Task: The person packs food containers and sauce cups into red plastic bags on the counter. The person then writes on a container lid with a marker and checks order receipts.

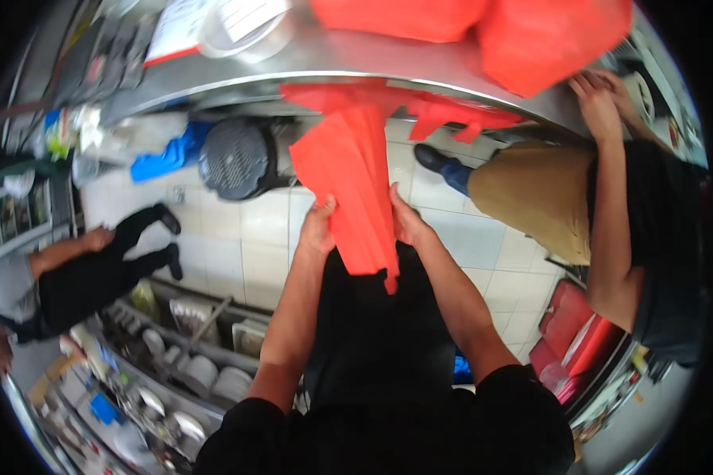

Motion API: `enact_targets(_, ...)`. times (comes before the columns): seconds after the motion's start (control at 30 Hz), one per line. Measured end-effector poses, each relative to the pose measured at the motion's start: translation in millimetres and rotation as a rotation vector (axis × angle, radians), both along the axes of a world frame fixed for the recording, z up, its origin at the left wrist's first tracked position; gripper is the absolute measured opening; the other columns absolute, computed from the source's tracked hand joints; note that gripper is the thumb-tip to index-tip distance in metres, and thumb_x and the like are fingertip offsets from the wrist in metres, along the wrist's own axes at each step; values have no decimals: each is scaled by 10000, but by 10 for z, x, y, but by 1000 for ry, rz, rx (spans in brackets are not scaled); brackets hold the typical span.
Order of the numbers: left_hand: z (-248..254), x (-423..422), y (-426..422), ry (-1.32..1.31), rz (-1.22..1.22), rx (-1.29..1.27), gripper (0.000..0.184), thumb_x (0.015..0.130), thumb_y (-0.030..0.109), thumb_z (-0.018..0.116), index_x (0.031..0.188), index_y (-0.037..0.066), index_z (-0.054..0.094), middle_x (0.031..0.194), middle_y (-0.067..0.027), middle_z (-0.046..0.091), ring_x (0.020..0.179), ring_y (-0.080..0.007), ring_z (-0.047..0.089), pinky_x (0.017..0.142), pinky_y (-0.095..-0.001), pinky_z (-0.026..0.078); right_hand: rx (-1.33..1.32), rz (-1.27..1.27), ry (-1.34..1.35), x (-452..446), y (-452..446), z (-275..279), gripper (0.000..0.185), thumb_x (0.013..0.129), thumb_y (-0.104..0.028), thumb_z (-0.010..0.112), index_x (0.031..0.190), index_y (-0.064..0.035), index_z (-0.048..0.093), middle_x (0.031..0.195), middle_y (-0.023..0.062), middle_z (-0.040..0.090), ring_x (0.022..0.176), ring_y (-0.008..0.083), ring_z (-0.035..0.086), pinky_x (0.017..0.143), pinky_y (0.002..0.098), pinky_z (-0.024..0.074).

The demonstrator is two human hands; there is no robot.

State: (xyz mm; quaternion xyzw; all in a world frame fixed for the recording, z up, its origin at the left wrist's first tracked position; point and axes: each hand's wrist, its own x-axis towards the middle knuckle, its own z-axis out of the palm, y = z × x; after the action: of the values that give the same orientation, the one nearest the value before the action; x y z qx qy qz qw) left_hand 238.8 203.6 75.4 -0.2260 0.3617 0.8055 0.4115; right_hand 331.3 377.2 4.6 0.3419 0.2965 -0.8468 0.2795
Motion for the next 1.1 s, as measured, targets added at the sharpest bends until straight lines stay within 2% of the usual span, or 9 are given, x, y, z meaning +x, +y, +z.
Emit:
enact_targets(0.13, 226, -12, -764, -38, 335, 66, 498, 918, 236, 548, 1320, -8, 382, 1320, -139, 482, 1202, -302, 478, 1032, -459, 384, -559, 1, 178, 185, -489, 471, 976, 705, -831, 392, 1417, -164, 347, 1384, 127, 445, 1280, 262, 415, 1075, 441, 286)
enact_targets(0.23, 397, 45, -1135, 89, 492, 51, 467, 937, 242, 508, 1329, 24, 381, 1348, -143, 452, 1243, -309, 432, 1063, -476, 340, -996, -456, 947, -84, -485, 957, 920, 713, -755, 519, 1404, -165, 370, 1389, 119, 427, 1222, 312, 465, 1025, 487, 331)
enact_targets(0.37, 483, 362, -1476, 189, 670, 53, 481, 892, 176, 553, 1330, 56, 394, 1344, -124, 462, 1246, -312, 430, 1071, -476, 328, 48, -257, 132, -676, -414, -199, 670, 800, -595, 588, 1326, -209, 438, 1301, 89, 497, 1129, 290, 514, 949, 526, 407)
enact_targets(0.47, 491, 631, -1891, 238, 640, 33, 577, 836, 191, 633, 1350, 72, 398, 1360, -100, 459, 1246, -302, 433, 1064, -463, 337, 572, -447, -541, -1865, -368, 326, 466, 881, -453, 548, 1217, -133, 504, 1248, 100, 543, 1123, 289, 522, 902, 498, 446)
enact_targets(0.53, 437, 836, -2131, 169, 738, -159, 545, 844, 185, 620, 1332, 46, 421, 1353, -105, 469, 1245, -304, 435, 1064, -469, 336, -206, -525, 47, -2607, 15, -588, 779, 745, -501, 713, 1360, -174, 364, 1396, 104, 373, 1197, 311, 412, 911, 555, 425)
enact_targets(0.57, 316, 985, -2330, 198, 720, -126, 545, 842, 172, 617, 1333, 47, 420, 1353, -104, 468, 1245, -306, 434, 1068, -472, 331, 59, -583, 12, -3099, 146, -1488, 778, 764, -449, 711, 1375, -160, 326, 1413, 104, 330, 1227, 308, 378, 918, 536, 427)
enact_targets(0.63, -5, 1235, -2681, 160, 697, -114, 544, 839, 160, 615, 1335, 49, 418, 1353, -103, 467, 1245, -309, 434, 1072, -476, 326, 449, -688, -111, -3391, 166, -1214, 278, 869, -272, 585, 1079, -90, 594, 1089, 122, 623, 887, 272, 622, 658, 432, 512)
enact_targets(0.83, 19, 1343, -2742, 80, 748, -243, 555, 872, 260, 617, 1325, 32, 394, 1293, -112, 507, 1195, -300, 478, 1042, -471, 368, 1657, -255, 48, -2628, 1696, -904, 246, 858, -247, 587, 1036, -78, 605, 1052, 135, 628, 865, 279, 623, 658, 431, 508)
enact_targets(1.1, 317, -65, -2043, 317, 775, 8, 430, 867, 264, 624, 1226, 68, 492, 1227, -81, 553, 1157, -269, 503, 1032, -457, 367, 1682, -31, 35, -2074, 2544, -668, 207, 842, -214, 589, 978, -62, 621, 1001, 151, 635, 835, 289, 625, 659, 429, 502)
